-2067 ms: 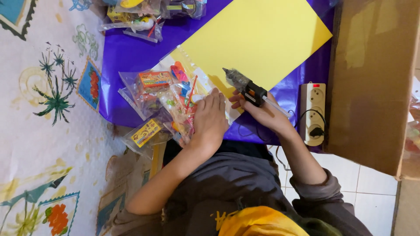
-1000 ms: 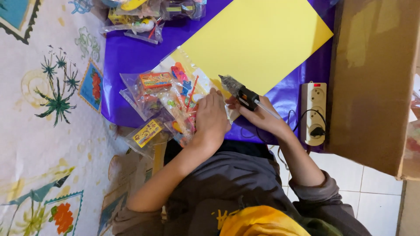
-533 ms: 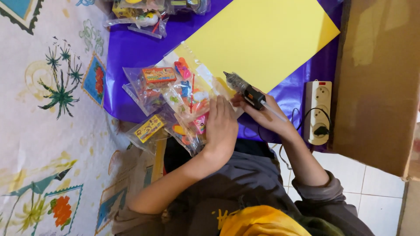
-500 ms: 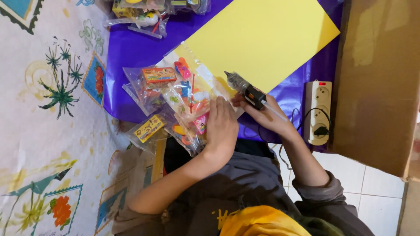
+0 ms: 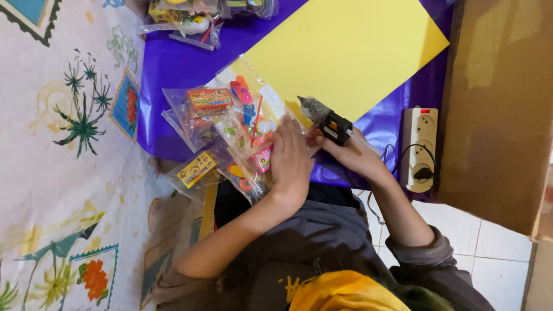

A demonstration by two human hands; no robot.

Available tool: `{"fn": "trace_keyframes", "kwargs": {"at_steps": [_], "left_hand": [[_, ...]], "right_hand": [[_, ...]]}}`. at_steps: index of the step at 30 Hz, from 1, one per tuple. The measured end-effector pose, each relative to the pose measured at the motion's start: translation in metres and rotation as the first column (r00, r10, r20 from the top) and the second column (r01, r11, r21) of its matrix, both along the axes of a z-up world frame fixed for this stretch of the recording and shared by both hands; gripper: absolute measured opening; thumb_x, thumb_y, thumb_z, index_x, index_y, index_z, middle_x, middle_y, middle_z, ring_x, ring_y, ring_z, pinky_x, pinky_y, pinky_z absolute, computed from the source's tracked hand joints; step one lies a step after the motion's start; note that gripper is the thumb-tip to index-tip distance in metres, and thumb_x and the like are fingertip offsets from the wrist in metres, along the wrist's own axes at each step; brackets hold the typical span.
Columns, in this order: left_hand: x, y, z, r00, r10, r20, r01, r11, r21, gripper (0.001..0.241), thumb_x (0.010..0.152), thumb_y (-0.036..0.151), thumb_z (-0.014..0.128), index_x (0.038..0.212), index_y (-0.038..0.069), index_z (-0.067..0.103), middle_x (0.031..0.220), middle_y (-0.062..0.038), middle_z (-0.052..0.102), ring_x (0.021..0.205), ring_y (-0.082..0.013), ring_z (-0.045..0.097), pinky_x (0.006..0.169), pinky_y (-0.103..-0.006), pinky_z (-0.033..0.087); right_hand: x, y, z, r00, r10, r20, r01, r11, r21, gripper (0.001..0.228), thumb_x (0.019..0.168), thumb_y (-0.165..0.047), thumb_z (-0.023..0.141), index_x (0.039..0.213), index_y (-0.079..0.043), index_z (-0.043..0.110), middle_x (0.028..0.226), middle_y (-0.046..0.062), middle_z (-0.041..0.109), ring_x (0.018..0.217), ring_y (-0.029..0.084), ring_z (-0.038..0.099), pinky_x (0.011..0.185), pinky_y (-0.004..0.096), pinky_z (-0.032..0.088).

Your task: Sealing plastic bags containing small toys using a hot glue gun and organizing them into a box.

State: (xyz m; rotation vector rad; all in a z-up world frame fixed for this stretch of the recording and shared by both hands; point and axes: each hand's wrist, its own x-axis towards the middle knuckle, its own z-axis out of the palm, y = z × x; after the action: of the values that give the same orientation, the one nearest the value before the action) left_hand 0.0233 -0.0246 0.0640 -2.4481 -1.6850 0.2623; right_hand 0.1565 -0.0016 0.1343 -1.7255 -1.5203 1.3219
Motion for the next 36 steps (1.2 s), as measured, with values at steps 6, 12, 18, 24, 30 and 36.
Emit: {"fn": "trace_keyframes", "kwargs": {"at_steps": [6, 12, 18, 24, 30, 36], "left_hand": [[0.001, 0.005, -0.006, 0.997, 0.0, 0.08, -0.002, 1.0, 0.03, 0.099, 0.073, 0.063, 0.076, 0.141, -0.004, 0.053, 0.144, -0.025, 0.054, 0.126, -0.0385, 0.049, 0.112, -0.0496, 0.033], [-0.002, 0.01, -0.035, 0.978, -0.07, 0.198, 0.042, 0.989, 0.139, 0.078, 0.082, 0.049, 0.071, 0.133, -0.009, 0.059, 0.136, -0.029, 0.058, 0.118, -0.0421, 0.052, 0.104, -0.051, 0.038], [-0.004, 0.014, -0.046, 0.968, -0.14, 0.207, 0.094, 0.971, 0.22, 0.059, 0.085, 0.038, 0.065, 0.121, -0.009, 0.066, 0.13, -0.031, 0.06, 0.111, -0.0444, 0.054, 0.099, -0.0532, 0.039], [-0.002, 0.037, -0.023, 0.974, -0.225, -0.016, 0.218, 0.958, -0.188, 0.039, 0.094, 0.032, 0.047, 0.111, 0.007, 0.072, 0.122, -0.023, 0.059, 0.1, -0.0376, 0.046, 0.085, -0.0509, 0.033], [-0.022, 0.079, -0.023, 0.951, -0.228, 0.209, 0.298, 0.857, -0.42, 0.039, 0.088, 0.042, 0.051, 0.094, 0.015, 0.079, 0.111, -0.014, 0.056, 0.098, -0.0326, 0.049, 0.082, -0.0467, 0.036], [-0.04, 0.108, 0.008, 0.908, -0.146, 0.394, 0.364, 0.74, -0.566, 0.048, 0.093, 0.037, 0.048, 0.101, 0.0, 0.078, 0.11, -0.024, 0.057, 0.102, -0.0439, 0.059, 0.086, -0.0531, 0.043]], "right_hand": [[-0.006, 0.004, -0.001, 0.995, -0.053, 0.088, 0.065, 0.989, -0.134, 0.048, 0.088, -0.045, 0.073, 0.119, -0.009, 0.073, 0.115, 0.02, 0.073, 0.116, 0.039, 0.066, 0.102, 0.053, 0.048], [-0.011, -0.003, 0.006, 0.991, -0.131, 0.037, 0.136, 0.973, -0.186, 0.056, 0.09, -0.043, 0.067, 0.131, -0.004, 0.066, 0.127, 0.027, 0.066, 0.121, 0.04, 0.063, 0.109, 0.051, 0.046], [-0.005, -0.003, 0.003, 0.837, -0.229, -0.496, 0.205, 0.973, -0.103, 0.027, 0.099, -0.007, 0.058, 0.123, 0.004, 0.063, 0.104, 0.02, 0.075, 0.096, 0.026, 0.076, 0.096, 0.042, 0.06], [-0.006, -0.003, 0.009, 0.883, -0.235, -0.407, 0.237, 0.97, -0.045, 0.028, 0.096, -0.01, 0.061, 0.121, -0.001, 0.069, 0.102, 0.019, 0.076, 0.093, 0.025, 0.077, 0.092, 0.038, 0.06], [0.036, -0.016, 0.004, 0.978, -0.133, -0.162, 0.144, 0.988, 0.056, 0.03, 0.095, -0.009, 0.057, 0.123, -0.008, 0.069, 0.096, 0.009, 0.074, 0.092, 0.019, 0.073, 0.1, 0.032, 0.049], [0.055, -0.036, -0.008, 0.996, -0.084, 0.022, 0.08, 0.983, 0.163, 0.014, 0.091, -0.007, 0.071, 0.105, -0.007, 0.074, 0.088, 0.013, 0.075, 0.086, 0.021, 0.07, 0.082, 0.033, 0.052]]}}
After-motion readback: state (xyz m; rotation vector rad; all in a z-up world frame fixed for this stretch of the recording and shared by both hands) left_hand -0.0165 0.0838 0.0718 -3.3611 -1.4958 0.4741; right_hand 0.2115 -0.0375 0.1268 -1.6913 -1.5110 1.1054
